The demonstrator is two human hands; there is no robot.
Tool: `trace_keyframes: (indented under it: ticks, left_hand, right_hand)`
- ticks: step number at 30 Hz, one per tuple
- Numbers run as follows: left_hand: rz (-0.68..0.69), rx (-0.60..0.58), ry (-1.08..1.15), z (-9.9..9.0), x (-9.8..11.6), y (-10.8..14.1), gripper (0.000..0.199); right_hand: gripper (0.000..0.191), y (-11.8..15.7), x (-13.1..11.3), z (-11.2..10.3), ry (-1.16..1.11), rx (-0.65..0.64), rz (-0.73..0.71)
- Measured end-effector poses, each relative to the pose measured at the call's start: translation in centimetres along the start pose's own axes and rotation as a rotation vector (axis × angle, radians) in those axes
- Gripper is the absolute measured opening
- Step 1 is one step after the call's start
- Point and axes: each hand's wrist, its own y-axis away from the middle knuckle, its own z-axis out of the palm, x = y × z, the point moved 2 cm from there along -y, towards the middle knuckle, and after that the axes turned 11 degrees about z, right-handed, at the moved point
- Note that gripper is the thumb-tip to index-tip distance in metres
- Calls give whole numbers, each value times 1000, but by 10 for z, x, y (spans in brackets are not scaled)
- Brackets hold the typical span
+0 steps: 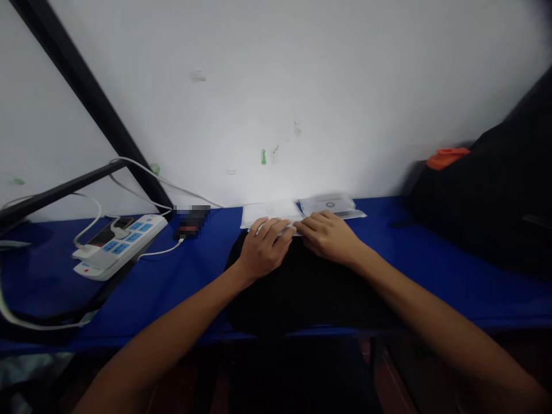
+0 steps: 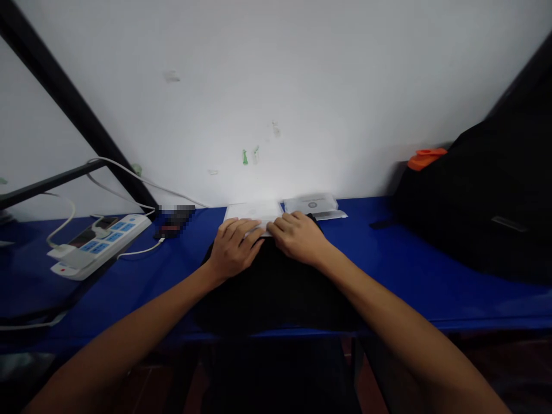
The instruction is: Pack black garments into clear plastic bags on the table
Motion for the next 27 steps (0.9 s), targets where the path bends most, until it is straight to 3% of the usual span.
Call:
trace_keyframes:
  ticks: [5,8,12,15,21,27]
  left_hand:
    - [-43,-74,46,2,-9,2,14]
    - [-139,-51,49,2,-18,4,11]
    - [-236,-13,33,-2,-27,6,9]
    - [-218,18,61,-5,-24,4,12]
    - [2,117,205,-13,5,-5,20]
    - [51,156,256,-15,11,-9,6]
  right_hand:
    - [29,1,9,-2,-89,-52,-14]
    - [35,6,31,-13,-159,-77,51]
    - [25,11,49,-18,-264,-81,104]
    - [26,11,41,-16,-309,-10,80]
    - [20,9,2,-12,-426,143,-61]
    - [13,10,-10,-15,-619,110,-117]
